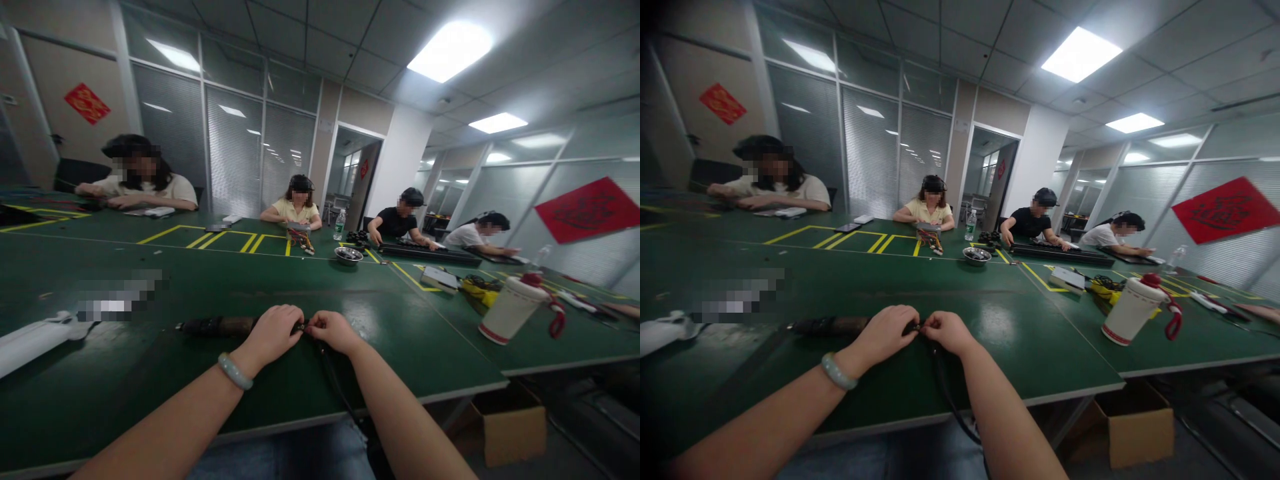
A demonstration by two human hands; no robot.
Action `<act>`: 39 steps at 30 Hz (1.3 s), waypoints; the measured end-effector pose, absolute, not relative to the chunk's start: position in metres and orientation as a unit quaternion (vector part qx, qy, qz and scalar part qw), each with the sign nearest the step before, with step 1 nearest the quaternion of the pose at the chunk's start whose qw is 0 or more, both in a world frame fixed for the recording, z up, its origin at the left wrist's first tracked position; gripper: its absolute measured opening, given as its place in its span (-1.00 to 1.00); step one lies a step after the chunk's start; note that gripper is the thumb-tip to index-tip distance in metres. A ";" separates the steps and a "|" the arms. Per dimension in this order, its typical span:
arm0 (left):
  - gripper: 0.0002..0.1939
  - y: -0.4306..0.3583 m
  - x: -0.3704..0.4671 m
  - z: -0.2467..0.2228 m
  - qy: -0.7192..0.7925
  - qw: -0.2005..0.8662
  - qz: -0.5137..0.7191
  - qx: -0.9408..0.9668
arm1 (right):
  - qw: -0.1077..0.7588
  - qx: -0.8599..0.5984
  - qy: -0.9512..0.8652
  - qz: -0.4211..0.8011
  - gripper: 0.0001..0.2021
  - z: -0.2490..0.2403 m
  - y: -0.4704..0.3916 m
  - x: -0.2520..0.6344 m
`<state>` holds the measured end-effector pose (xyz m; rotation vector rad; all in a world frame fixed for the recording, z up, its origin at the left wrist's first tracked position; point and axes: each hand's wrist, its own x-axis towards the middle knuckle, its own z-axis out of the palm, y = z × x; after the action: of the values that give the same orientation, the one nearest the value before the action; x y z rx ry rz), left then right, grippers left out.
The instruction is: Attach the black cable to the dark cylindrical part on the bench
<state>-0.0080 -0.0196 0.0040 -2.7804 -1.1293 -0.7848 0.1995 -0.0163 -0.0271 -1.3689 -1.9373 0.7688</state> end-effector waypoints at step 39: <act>-0.88 -0.017 -0.008 0.003 -0.381 -0.020 -0.225 -0.896 | 0.239 -0.658 -0.695 0.165 -0.81 -0.001 -0.023 0.171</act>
<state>-0.0079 -0.0173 0.0026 -2.8518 -1.2136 -0.7148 0.1707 -0.0230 -0.0009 -1.8025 -1.9018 0.4510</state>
